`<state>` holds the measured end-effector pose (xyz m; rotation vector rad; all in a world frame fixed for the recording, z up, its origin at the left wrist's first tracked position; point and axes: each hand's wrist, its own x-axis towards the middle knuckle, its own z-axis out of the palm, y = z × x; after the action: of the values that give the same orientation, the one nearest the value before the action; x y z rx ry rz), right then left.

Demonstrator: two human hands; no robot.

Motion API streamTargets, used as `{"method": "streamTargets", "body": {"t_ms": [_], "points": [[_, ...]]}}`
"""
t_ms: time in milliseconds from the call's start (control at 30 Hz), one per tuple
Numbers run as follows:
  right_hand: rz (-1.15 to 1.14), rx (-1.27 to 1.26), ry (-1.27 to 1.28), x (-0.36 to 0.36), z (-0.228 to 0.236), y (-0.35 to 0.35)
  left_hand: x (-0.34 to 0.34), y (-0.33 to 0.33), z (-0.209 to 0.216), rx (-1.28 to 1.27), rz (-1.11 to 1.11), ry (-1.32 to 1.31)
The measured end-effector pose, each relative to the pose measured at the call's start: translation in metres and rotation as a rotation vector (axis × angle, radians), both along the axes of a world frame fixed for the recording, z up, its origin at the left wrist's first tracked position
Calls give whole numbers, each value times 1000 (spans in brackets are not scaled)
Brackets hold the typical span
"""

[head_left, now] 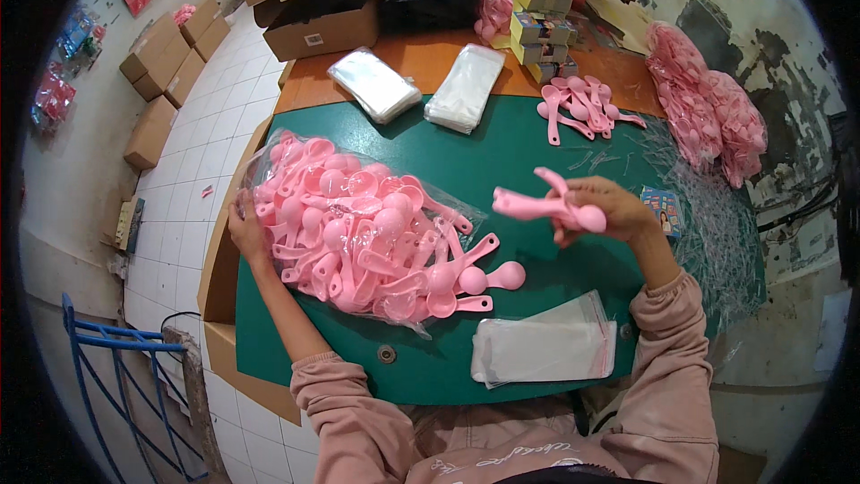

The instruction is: The person unpacks pink plastic spoons from a large plastic bag and places them on a green table. They then pick up individual spoons and place them into small clear plastic bags, adding a small card to each bag before setting them aside.

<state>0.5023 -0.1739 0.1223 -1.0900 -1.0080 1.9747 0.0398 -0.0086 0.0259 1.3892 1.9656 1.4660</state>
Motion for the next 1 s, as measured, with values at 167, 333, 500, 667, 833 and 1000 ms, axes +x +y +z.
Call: {"method": "streamTargets", "body": {"t_ms": [167, 333, 500, 667, 833, 1000], "points": [[-352, 261, -128, 61, -8, 54, -5, 1, -7, 34, -41, -22], [-534, 381, -663, 133, -15, 117, -2, 3, -5, -21, -19, -6], [-465, 827, -1159, 21, -15, 74, 1, 1, -3, 26, -48, -21], [179, 1038, -1104, -105, -23, 1, 2, -3, 0, 8, -19, -9], [322, 925, -1259, -121, -28, 0, 2, 1, -2, 5, -30, -9], [435, 692, -983, -101, -22, 0, -8, 5, -9, 13, -39, -24]]}}
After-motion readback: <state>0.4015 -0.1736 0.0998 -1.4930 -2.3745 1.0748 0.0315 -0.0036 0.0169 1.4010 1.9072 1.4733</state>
